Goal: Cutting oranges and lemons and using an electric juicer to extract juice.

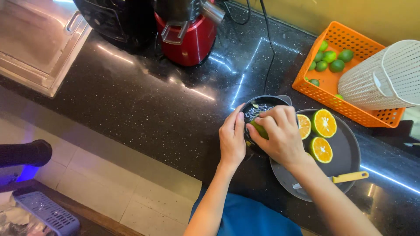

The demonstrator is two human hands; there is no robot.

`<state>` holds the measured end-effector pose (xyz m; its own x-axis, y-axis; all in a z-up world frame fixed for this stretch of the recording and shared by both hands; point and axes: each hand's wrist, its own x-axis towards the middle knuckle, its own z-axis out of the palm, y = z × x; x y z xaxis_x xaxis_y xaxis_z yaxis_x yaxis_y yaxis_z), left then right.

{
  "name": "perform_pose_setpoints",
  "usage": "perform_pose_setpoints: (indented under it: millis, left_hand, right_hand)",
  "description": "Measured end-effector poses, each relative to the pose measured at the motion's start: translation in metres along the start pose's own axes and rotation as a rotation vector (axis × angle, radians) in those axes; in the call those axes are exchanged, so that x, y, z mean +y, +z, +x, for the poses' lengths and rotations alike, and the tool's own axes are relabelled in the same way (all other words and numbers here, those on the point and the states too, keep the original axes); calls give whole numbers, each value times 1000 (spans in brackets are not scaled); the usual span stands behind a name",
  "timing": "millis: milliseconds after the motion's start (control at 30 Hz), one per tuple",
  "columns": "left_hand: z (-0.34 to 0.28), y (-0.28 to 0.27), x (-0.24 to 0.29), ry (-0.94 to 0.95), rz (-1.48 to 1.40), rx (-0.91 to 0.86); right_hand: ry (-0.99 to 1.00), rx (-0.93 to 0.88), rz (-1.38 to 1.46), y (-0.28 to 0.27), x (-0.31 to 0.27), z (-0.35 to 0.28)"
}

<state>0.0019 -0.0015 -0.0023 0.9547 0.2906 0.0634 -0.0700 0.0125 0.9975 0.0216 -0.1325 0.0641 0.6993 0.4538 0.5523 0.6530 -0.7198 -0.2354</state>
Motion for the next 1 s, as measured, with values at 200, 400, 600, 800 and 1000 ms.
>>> perform_pose_setpoints:
  millis: [200,400,600,800,1000]
  left_hand:
    - [-1,-1,-2,18,-21,-1]
    - [0,-2,0,-7,-13,-2]
    - [-2,1,1,5,9,25]
    - [-1,6,1,-28,7,51]
    - [-2,7,0,-97,-54,56]
  right_hand:
    - [55,-183,186,-1,13,20]
    - [294,-189,276,-2,12,34]
    - [304,-191,210,4,12,22]
    - [-168,-88,63,-4,-6,16]
    - [-292,-177,278,-12,-5,10]
